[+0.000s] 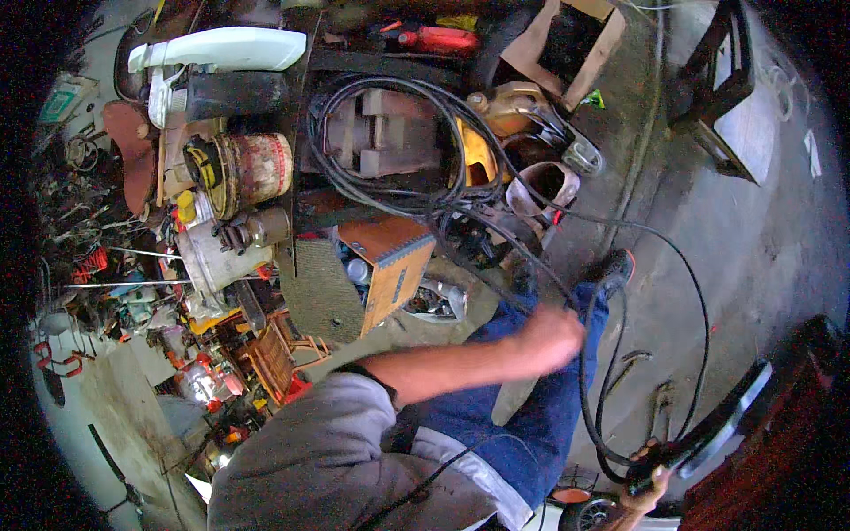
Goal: The person works on a red metal frame, using a small tool to scrape or pry along its edge. They then pick up a long metal rod and a hammer, briefly handling them before returning to the frame. Finally, they gather and coil a black cable on the floor.
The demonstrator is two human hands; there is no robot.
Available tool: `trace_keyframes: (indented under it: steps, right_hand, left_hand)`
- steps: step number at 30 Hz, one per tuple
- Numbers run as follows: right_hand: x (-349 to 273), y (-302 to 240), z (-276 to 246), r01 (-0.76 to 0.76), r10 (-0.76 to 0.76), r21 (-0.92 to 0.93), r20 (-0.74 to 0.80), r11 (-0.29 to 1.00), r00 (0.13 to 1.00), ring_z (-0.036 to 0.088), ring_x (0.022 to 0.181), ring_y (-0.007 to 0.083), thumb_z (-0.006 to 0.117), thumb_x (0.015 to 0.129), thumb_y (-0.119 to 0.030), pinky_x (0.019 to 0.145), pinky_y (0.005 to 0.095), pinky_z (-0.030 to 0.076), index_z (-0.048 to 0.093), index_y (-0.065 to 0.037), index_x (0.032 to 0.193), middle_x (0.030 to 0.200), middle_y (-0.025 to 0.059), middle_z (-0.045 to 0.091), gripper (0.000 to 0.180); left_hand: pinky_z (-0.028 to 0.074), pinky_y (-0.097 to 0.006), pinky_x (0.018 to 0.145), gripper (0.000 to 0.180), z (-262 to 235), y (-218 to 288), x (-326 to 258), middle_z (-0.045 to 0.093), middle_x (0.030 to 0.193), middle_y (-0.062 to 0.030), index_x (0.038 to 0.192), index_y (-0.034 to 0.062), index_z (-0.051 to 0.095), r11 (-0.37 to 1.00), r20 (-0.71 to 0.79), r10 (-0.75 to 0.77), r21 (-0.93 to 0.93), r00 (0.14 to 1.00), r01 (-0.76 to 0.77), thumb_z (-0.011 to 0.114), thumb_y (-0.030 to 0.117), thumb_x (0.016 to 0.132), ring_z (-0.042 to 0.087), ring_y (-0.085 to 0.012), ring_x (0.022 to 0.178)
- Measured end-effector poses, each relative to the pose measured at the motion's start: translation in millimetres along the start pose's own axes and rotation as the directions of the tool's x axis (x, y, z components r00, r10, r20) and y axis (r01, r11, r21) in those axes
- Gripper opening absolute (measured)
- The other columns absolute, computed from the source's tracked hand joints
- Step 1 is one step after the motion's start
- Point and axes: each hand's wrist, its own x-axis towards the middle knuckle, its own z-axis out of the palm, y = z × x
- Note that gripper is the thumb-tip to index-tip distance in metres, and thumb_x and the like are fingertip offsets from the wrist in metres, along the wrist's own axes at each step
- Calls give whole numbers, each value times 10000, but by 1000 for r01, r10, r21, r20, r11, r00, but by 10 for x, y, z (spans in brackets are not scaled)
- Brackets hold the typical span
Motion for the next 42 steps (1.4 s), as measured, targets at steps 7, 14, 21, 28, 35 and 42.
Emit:
trace_keyframes:
  steps: [7, 14, 21, 28, 35, 42]
  right_hand:
    - [-34, 104, -516, -147, 28, -363, -313, 920, 949, 477, 587, 104, 661, 736, -218, 523, 253, 394, 488, -66, 964, 675, -6, 476, 325]
    - [-150, 279, -1729, -291, 180, -88, -606, 953, 775, 476, 570, 123, 616, 810, -215, 506, 265, 396, 547, -79, 846, 696, 5, 532, 157]
    - [-324, 609, -2464, -475, 405, 40, -589, 879, 699, 520, 671, 174, 585, 844, -217, 574, 343, 416, 554, -38, 959, 808, 58, 603, 216]
    - [160, 905, -1686, -526, 369, -146, -559, 838, 743, 571, 804, 154, 604, 803, -228, 685, 300, 466, 510, -73, 1124, 901, 36, 588, 369]
    - [316, 1054, -1315, -471, 394, -78, -436, 879, 809, 517, 776, 160, 608, 755, -187, 682, 301, 452, 464, -53, 1149, 871, 13, 481, 441]
    - [344, 851, -805, -310, 190, -215, -444, 926, 876, 516, 632, 142, 604, 753, -181, 463, 308, 474, 450, -48, 1111, 712, 9, 467, 412]
  left_hand:
    - [460, -452, 656, 121, -1229, -2470, -168, 581, 793, -171, 777, 27, 607, 680, -400, -399, 476, 825, 559, 609, 129, 712, 562, -335, 742]
    - [430, -429, 824, 146, -1726, -3769, 348, 547, 937, -130, 908, 41, 566, 734, -380, -56, 611, 924, 295, 540, 76, 768, 512, -314, 979]
    - [374, -426, 944, 285, -1271, -4247, 1035, 528, 1162, -122, 1095, 71, 554, 614, -92, -400, 712, 912, 340, 422, 140, 852, 455, -283, 1155]
    - [393, -454, 904, 261, -1089, -4550, 1056, 518, 1153, -105, 1056, 119, 576, 565, -36, -322, 794, 946, 223, 552, 128, 797, 428, -282, 1179]
    - [435, -431, 805, 257, -1535, -4341, 898, 499, 1010, -115, 1044, 132, 555, 597, 107, -314, 795, 943, 109, 577, 179, 792, 516, -314, 982]
    - [455, -438, 813, 332, -1956, -4104, 538, 530, 1137, -121, 1146, 138, 526, 365, 39, -617, 899, 786, 242, 553, 172, 818, 570, -301, 988]
